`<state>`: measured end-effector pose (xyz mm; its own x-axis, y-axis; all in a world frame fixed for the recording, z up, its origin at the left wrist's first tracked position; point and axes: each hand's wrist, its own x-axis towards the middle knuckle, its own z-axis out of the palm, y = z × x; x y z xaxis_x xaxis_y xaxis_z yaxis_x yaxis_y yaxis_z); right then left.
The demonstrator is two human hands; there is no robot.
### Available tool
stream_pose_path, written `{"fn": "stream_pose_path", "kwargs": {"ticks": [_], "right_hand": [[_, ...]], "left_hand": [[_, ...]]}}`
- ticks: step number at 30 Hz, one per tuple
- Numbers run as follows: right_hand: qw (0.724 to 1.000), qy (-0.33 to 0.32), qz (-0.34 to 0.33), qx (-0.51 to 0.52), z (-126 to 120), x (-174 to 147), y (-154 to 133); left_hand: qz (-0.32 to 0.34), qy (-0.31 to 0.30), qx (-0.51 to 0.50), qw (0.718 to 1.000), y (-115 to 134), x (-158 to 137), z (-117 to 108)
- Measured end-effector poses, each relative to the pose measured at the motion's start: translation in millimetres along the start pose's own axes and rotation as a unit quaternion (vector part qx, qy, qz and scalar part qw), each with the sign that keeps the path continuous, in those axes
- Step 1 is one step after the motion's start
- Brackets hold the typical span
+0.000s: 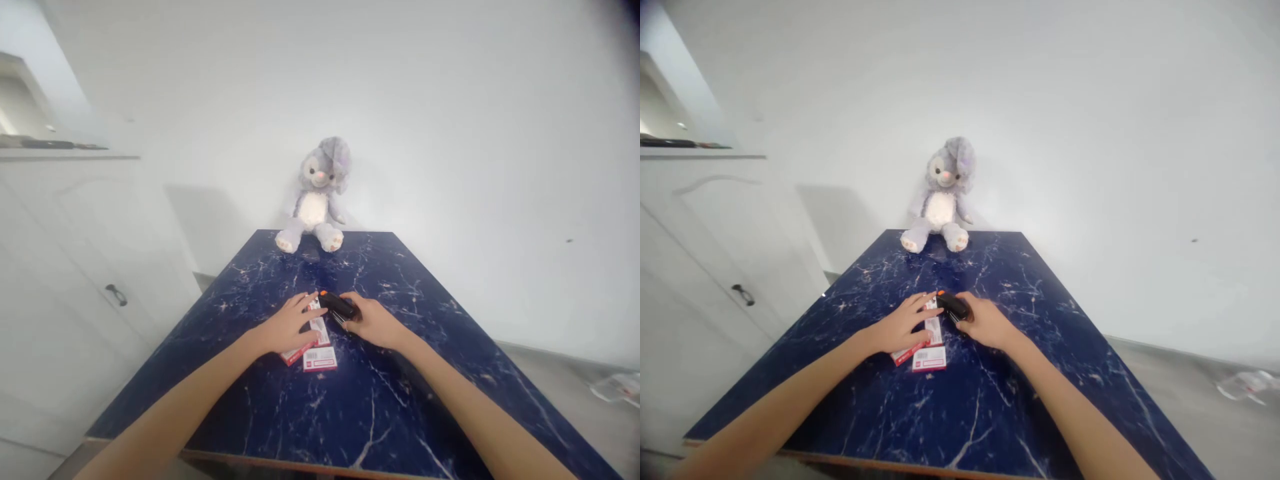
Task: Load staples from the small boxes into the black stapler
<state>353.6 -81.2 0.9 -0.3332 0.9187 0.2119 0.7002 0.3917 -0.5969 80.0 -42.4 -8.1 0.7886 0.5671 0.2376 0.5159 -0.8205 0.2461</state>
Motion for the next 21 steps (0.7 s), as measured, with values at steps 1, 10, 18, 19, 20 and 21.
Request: {"fn": "stream_pose_path", "kwargs": {"ticks": [1,10,18,19,20,21], "right_hand": [[1.000,-0.012,0.007,0.016,-5,-5,5],[1.000,0.016,-0.010,-0.023,-13,-13,25],[0.999,-0.009,0.016,-0.037,-14,-20,17],[0.999,0.002,0.012,-0.053,-12,-20,16],[0.998,0.011,0.009,-0.065,-11,-20,15],[0.997,0.018,0.008,-0.072,-9,-20,15]], "left_hand": [[0.009,0.006,0.000,1.000,3,7,0],[-0.026,0.021,0.031,0.999,-11,7,0],[0.022,-0.021,0.005,1.000,8,8,-4],[0.034,-0.040,0.001,0.999,12,8,-4],[0.042,-0.052,-0.002,0.998,14,9,-5],[0.046,-0.054,-0.004,0.997,15,9,-5]]}}
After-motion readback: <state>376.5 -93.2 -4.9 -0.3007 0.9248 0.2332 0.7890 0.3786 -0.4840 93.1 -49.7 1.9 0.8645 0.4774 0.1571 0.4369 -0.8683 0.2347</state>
